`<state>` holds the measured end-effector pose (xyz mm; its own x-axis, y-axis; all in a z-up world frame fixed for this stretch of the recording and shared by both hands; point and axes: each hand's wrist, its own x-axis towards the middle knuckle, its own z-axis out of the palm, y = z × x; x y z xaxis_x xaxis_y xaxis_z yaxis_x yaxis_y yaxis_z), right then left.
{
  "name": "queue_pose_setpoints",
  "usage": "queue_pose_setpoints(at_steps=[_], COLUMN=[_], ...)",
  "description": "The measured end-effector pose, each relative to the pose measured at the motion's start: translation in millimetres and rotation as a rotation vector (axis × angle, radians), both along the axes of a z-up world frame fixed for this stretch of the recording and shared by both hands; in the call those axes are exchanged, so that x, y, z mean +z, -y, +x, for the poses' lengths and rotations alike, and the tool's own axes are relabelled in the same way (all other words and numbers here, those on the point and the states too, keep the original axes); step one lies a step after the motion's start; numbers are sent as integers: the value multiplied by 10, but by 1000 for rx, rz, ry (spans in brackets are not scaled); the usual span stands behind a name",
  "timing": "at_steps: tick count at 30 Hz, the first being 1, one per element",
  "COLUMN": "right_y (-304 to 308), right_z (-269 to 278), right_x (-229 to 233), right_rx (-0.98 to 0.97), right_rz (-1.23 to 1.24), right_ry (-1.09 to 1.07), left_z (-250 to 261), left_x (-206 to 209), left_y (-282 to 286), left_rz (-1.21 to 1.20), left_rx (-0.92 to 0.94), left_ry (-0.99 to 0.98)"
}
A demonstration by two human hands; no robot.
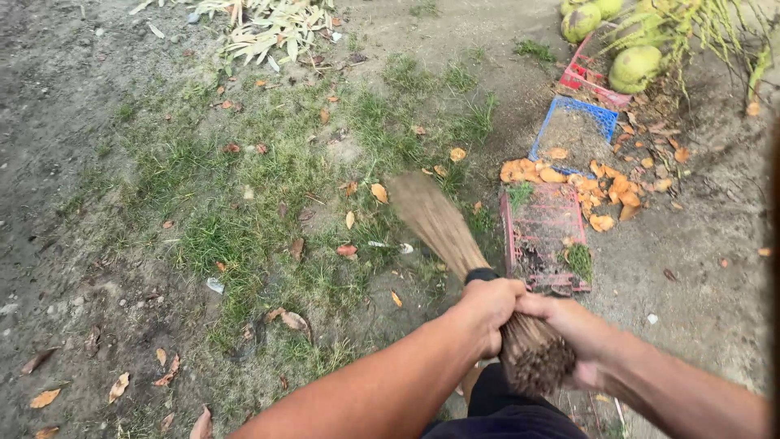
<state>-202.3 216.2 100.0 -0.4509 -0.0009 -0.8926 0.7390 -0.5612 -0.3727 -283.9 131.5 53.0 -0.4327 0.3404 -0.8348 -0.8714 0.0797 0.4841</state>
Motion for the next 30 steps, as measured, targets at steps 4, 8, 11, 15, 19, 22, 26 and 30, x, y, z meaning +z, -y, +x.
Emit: queue_pose_setpoints(at_steps=[4,8,11,15,19,22,26,30], right_y=[-250,-691,-1036,-1255,-1217,-1095,-1144,-1278], right_z=[-621,-1147,-1228,-1225,-1649,-2139,-2676,-2858], right_x=[-108,-424,-402,-13,-8,-426,-862,-641], right_rx=[-151,-87,-28,5,-96,95,403,570], right_rz=[-102,-298,-277,-52,31,-192,-273,-323], right_ry=[24,0,-39,-52,-26,15,76,-39], left_z=[-666,-1092,-1072,-1126,-1650,-1950,-2051,-2175], left_x=[-303,-194,148,207,-365,-531,-197,199], left_y=[-323,-609,-933,-1241,-1188,-873,-731,-753], left_rz=[244,12,-351,-357,118,127,-109,-180], left_rx=[-180,10,-26,-115,-122,22,636,661], left_ry=[251,128,-198,-220,43,175,90,48])
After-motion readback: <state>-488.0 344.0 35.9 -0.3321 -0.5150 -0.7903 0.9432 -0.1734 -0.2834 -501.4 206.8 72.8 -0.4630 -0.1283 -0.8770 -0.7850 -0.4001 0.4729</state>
